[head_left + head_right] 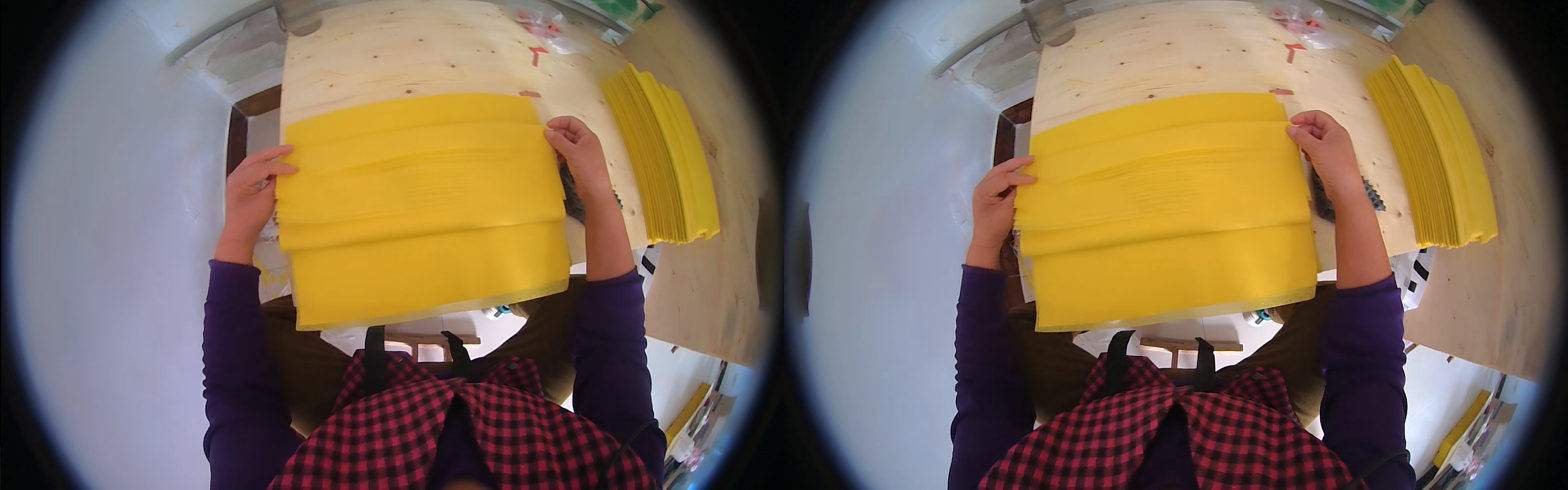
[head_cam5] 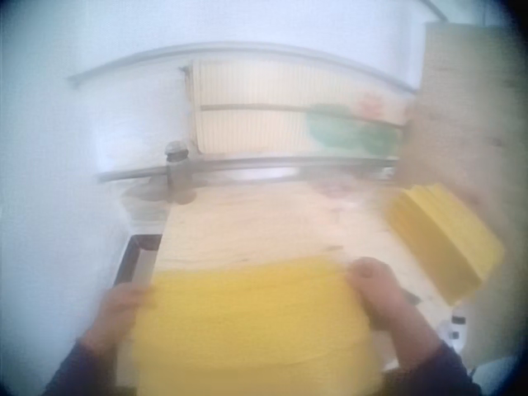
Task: The person folds a stack of yellow foam sheets on a wooden table, aligning edges and pressing folds flat. They repeatedly fold and unfold the sheets, then stack the folded pieces on the table.
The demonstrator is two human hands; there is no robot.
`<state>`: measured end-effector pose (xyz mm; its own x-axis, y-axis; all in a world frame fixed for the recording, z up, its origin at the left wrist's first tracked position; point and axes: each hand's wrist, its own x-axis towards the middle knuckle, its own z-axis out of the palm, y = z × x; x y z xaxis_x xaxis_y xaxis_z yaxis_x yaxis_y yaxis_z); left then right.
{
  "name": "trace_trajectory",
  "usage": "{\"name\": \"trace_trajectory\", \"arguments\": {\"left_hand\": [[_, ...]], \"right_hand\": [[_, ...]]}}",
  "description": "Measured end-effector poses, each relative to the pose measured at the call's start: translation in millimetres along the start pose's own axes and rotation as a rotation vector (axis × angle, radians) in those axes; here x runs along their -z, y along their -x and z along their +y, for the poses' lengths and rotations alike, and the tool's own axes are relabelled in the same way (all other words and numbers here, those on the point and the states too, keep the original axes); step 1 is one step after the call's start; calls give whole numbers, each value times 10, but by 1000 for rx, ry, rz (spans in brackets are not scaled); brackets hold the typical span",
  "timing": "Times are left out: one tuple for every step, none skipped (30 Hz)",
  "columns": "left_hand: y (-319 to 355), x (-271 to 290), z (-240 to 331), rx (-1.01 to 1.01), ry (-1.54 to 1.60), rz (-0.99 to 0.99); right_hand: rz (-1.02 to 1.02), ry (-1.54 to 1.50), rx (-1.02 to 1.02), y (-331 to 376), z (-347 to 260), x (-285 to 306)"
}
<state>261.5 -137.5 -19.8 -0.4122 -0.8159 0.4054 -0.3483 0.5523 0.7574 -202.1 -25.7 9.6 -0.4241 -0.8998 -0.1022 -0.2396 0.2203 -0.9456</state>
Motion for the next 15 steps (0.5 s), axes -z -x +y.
{"name": "trace_trajectory", "arguments": {"left_hand": [[3, -10, 3, -32, -20, 1], [7, -24, 10, -23, -3, 12], [12, -30, 21, -13, 10, 21], [13, -36, 32, -9, 21, 29], [11, -35, 42, -17, 29, 37], [1, -30, 47, -66, -49, 44], [-12, -24, 49, -84, -71, 48], [-23, -25, 47, -110, -93, 54], [-29, -23, 44, -137, -115, 59], [-27, -23, 38, -143, -115, 62], [-24, -28, 30, -150, -114, 65], [-18, -38, 17, -157, -112, 67], [-15, -52, -1, -177, -127, 82], [-14, -69, -21, -196, -142, 96], [-11, -82, -46, -216, -157, 110]], "right_hand": [[-9, -8, 0, -1, 6, 2], [-14, -30, -5, -3, 10, 0], [-13, -16, 6, -3, 14, -3], [-14, -17, 12, -4, 16, -3], [-12, -31, -3, -6, 18, -5], [-15, -34, -1, -7, 19, -1], [-18, -17, 15, -9, 22, -1], [-20, -18, 14, -11, 25, 1], [-24, -36, 5, -14, 29, 3], [-23, -16, 19, -17, 34, 5], [-26, -12, 24, -20, 40, 8], [-27, -28, 12, -21, 47, 10], [-33, -10, 31, -23, 52, 11], [-38, -11, 33, -26, 57, 12], [-46, -34, 21, -28, 62, 12]]}}
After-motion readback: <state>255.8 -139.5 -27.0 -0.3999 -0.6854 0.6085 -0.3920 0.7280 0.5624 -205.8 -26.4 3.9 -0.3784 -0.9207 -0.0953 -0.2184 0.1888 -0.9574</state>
